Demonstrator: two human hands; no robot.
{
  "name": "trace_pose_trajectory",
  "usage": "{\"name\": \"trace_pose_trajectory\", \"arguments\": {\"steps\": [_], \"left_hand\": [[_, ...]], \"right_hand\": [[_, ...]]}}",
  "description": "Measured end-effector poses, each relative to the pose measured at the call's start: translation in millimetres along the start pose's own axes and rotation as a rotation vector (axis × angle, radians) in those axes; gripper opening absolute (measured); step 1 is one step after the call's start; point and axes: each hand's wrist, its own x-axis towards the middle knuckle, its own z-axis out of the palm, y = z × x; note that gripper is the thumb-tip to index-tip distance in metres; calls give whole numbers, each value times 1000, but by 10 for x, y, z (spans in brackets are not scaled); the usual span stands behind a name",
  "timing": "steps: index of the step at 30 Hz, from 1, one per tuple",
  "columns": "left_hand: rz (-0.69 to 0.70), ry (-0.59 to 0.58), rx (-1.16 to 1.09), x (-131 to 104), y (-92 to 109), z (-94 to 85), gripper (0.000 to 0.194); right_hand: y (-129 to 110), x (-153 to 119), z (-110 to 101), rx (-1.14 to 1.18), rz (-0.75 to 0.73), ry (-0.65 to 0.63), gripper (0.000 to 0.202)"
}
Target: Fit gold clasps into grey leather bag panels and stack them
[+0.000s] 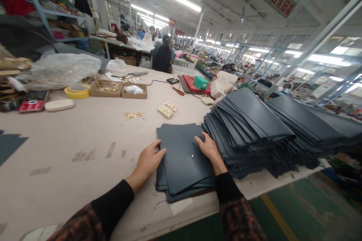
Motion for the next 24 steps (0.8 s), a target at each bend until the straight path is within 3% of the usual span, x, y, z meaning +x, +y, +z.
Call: {"name": "trace_pose_trajectory", "arguments": {"steps": [6,10,14,19,22,24], "left_hand": [[56,17,115,1,76,42,50],[166,-9,176,51,180,90,53],[168,-12,159,60,213,54,57],[14,-3,29,-190,52,-86,53],[-78,-17,-119,-304,-39,-103,52],[-112,-31,-222,-341,-67,-71,50]], "right_hand": [[95,141,-14,145,-37,-42,46],[172,11,-51,153,-47,-30,52],[155,-159,-141,119,-41,-17,55],[-7,-492,-273,50,-133,34,53],[-82,-825,-319,41,-210,177,49],[-84,-1098,-324,69,-184,278,46]]}}
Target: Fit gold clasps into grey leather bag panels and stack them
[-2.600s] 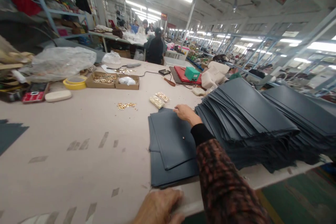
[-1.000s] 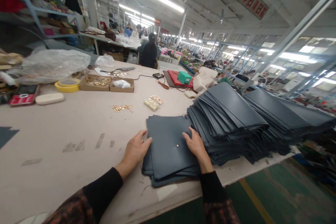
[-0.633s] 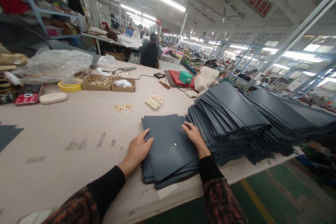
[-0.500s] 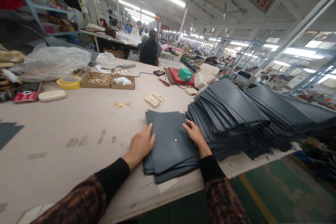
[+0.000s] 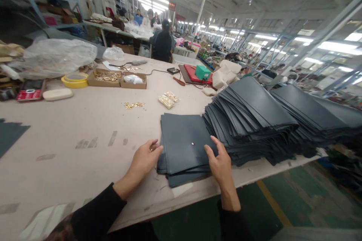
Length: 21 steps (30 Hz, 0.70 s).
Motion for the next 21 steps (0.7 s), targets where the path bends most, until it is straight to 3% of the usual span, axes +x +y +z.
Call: {"name": "trace_pose_trajectory", "arguments": {"steps": [3,5,9,13,21], "left_hand": [[-15,-51,-115,-49,-33,71,45],[-8,-87,-151,-90,-51,110,42],[7,-95,-175,-116,-76,129,43],[2,-99,-194,-45,-91,118,42],[1,-97,-240,67,-71,108,36]], "right_hand": [[-42,-439,-97,41,71,132,35],[-77,-715,-142,40,32,148,23],[-193,-1050,-143,-19,-202,-45,11],[-285,-1038,-28,-59,-264,-169,15],[-306,-848,215,-93,-262,-111,18]]}}
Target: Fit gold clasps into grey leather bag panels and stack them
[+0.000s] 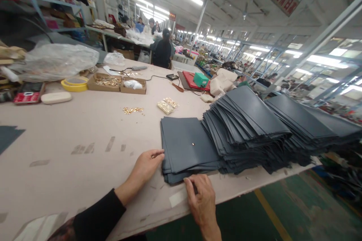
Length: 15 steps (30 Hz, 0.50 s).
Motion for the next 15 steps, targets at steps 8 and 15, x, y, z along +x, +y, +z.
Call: {"name": "trace_pose_trajectory", "arguments": {"steps": [8,15], "left_hand": [[23,-130,-121,-268,54,-206,57],[184,-192,-56,-611,-7,-529,59]], "right_hand": [[174,-123,251,-23,-173,242,4],[141,-148,212,-16,-129,281,13]]}}
